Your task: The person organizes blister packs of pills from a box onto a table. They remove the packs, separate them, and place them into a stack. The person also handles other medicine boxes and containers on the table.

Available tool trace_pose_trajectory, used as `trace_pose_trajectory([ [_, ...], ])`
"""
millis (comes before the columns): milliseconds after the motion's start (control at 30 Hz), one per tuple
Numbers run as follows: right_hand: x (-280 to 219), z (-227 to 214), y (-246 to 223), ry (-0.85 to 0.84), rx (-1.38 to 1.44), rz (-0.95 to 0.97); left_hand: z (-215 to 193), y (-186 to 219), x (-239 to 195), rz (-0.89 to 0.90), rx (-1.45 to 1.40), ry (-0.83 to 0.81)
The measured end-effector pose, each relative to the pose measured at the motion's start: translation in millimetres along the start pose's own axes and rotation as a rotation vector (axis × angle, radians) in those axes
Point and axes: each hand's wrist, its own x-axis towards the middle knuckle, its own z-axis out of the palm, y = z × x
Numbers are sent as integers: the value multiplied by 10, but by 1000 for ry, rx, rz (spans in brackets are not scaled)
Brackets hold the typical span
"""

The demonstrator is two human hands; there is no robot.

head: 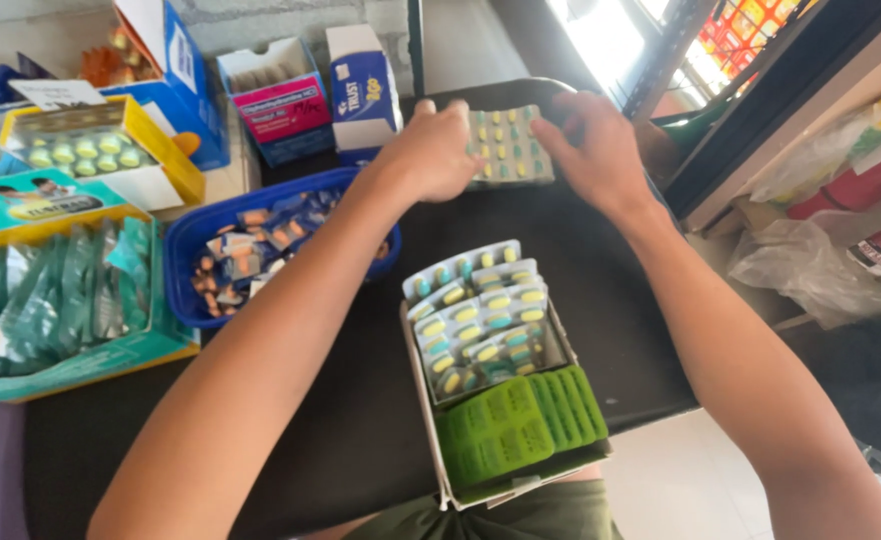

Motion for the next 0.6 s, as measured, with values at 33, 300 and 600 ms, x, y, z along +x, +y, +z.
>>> trace_pose_trajectory([
  [33, -3, -92, -93, -1, 3, -5, -55, -28, -106, -4, -1, 4],
  [300, -144, -596, -727, -322, 465, -266, -336, -135, -1447, 340, -120, 101],
  [600, -279, -647, -1207, -522, 409, -317, 100, -350, -1673, 399, -421, 312],
])
